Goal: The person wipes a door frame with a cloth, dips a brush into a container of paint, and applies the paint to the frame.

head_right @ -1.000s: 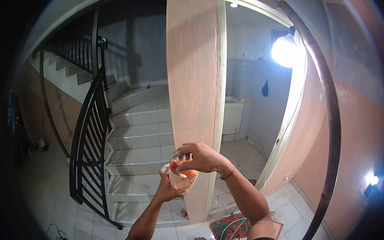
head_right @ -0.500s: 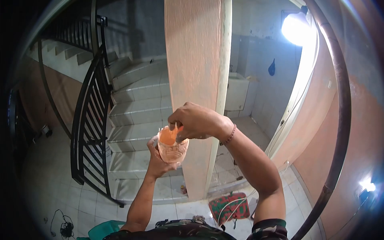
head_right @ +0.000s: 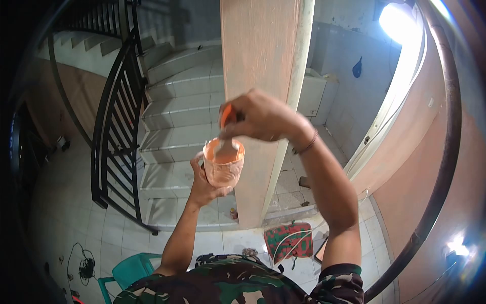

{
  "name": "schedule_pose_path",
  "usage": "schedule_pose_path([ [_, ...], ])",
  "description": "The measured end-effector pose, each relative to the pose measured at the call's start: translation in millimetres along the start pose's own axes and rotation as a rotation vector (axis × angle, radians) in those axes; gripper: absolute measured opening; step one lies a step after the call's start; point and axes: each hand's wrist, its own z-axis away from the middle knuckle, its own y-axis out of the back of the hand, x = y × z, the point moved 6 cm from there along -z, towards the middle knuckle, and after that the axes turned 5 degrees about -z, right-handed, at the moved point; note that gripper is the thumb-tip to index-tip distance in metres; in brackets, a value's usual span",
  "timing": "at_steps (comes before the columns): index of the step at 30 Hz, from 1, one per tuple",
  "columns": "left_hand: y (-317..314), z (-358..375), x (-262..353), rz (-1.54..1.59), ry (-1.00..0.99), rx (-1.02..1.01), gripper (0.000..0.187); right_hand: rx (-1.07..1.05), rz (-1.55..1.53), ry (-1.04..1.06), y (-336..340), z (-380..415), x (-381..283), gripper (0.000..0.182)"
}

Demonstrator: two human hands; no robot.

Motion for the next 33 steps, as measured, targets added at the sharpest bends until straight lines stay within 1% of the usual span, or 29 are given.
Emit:
schedule_pose_path([
  [2,3,1,2,-0.011,-0.034,0.015,0.106,0.054,-0.011,0.014,14,0,-3,0.026],
  [3,3,1,2,-0.009,-0.012,0.024,0.106,0.07,-0.044,0.021,17,0,-2,0.026],
  [5,3,3,3,0.051,0.023,0.037,0.105,0.053,-0.039,-0.011,14,0,-1,0.026],
  [7,5,5,0,0.032,0.038,0.037,0.105,0.03,-0.017,-0.003,6,1,-2,0.025],
  [8,4,6,3,0.033,0.0,0.032,0.105,0.025,-0.028,0.036,0,1,-1,0.025],
  [9,3,7,6,0.035,-0.034,0.022,0.105,0.019,-0.05,0.013,-7,0,4,0.025],
  [11,2,10,7,0.009,0.005,0.001,0.105,0.069,-0.039,0.119,-17,-3,6,0.027],
  [12,2,11,8,0.03,0.007,0.003,0.105,0.088,-0.015,0.125,-19,-4,6,0.028],
  [13,2,12,10,0.05,0.01,0.008,0.105,0.109,-0.038,0.2,-22,-5,9,0.029],
  [15,3,13,11,0.011,0.076,-0.004,0.104,0.084,0.039,0.103,-26,-7,9,0.027],
  [16,4,13,11,0.01,0.076,0.0,0.104,0.084,0.029,0.091,-21,-6,5,0.027],
  [18,6,13,12,-0.026,0.092,0.015,0.102,0.041,0.007,0.179,-15,-6,-8,0.023],
  [19,7,13,11,-0.027,0.101,0.015,0.102,0.039,-0.002,0.176,-14,-6,-7,0.023],
  [21,8,15,7,0.025,0.123,0.03,0.102,0.07,0.013,0.182,-15,-5,-6,0.033],
  [22,8,16,6,0.025,0.128,0.028,0.102,0.1,-0.017,0.215,-15,-4,-5,0.032],
  [25,9,20,0,0.023,0.128,0.023,0.102,0.083,-0.055,0.176,-17,-3,-2,0.033],
  [30,9,28,-8,0.028,0.124,0.018,0.102,0.059,-0.055,0.176,-21,-3,-1,0.034],
  [32,8,27,-5,0.044,0.108,0.022,0.102,0.045,-0.051,0.192,-22,-5,-2,0.034],
  [33,7,26,-3,0.067,0.1,0.02,0.103,0.066,-0.087,0.239,-21,-5,-3,0.032],
])
